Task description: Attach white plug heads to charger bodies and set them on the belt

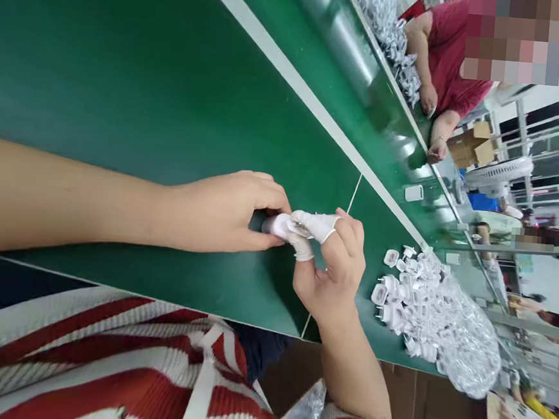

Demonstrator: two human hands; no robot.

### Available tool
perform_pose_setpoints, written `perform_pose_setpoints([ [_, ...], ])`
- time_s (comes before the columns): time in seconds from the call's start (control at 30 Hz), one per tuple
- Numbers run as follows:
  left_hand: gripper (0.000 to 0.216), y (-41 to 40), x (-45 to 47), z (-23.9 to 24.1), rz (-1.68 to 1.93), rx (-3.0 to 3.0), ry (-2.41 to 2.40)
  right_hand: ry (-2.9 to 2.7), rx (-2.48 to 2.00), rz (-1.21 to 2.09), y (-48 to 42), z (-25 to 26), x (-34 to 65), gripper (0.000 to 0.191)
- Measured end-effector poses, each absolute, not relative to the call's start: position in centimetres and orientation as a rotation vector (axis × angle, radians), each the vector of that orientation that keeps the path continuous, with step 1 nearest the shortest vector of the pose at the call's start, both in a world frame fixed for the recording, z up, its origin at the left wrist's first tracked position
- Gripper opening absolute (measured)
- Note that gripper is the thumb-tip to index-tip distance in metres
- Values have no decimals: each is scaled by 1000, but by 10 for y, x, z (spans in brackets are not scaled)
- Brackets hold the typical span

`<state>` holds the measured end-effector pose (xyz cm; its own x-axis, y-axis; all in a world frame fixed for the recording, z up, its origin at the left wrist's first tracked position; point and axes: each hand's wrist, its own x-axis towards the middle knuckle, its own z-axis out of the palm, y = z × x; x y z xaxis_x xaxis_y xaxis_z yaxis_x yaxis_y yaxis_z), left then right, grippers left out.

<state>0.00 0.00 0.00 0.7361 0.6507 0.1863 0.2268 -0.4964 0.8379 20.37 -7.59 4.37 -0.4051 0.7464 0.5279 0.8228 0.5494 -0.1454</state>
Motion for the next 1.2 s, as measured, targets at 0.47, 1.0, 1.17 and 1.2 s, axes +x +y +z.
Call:
perform_pose_setpoints([
  [0.47, 32, 0, 7, -3, 665, 2044, 692, -2094, -1373, -217, -81, 32, 203, 18],
  [1.0, 53, 14, 3, 16, 563, 1429, 769, -1495, -1373, 356, -57, 30, 244, 26],
  [1.17, 50, 12, 4, 19, 604, 1297, 796, -1862, -1720, 410, -63, 41, 250, 52],
  [1.2, 49, 12, 5, 19, 612, 1304, 824, -1923, -1793, 443, -65, 41, 250, 63],
])
